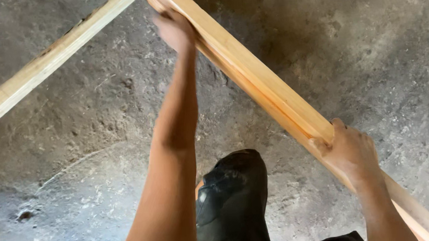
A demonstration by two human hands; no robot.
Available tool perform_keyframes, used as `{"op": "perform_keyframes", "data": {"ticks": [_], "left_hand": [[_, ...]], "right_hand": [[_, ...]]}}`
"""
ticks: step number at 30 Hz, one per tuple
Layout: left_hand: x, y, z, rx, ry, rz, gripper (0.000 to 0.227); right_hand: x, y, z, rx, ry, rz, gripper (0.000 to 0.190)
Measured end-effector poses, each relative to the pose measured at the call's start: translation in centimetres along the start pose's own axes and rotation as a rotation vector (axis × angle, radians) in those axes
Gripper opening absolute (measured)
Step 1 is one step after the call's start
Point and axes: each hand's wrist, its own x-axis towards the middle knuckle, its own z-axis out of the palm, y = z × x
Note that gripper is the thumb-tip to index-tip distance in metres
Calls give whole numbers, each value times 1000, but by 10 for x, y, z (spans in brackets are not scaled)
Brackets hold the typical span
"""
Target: The person kneels on a concrete floor and sands a rectangular wooden frame using a sanding block. They move along the frame, sanding each side and corner, then place the frame on a workbench to continue sanding.
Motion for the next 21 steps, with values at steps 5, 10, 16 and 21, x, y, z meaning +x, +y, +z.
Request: {"op": "perform_keyframes", "data": {"ticks": [5,10,16,21], "left_hand": [[-140,-4,-89,-458,-621,50,26],[-116,-13,-150,-538,-792,-75,27],[-68,-1,-134,-459,-505,-27,24],[-96,10,-87,-405,-316,-140,31]], "right_hand": [[0,5,2,31,142,-41,64],[3,-20,-8,99,192,-128,82],[94,-122,-22,76,352,-299,74],[121,-154,-28,-13,371,-334,67]]}}
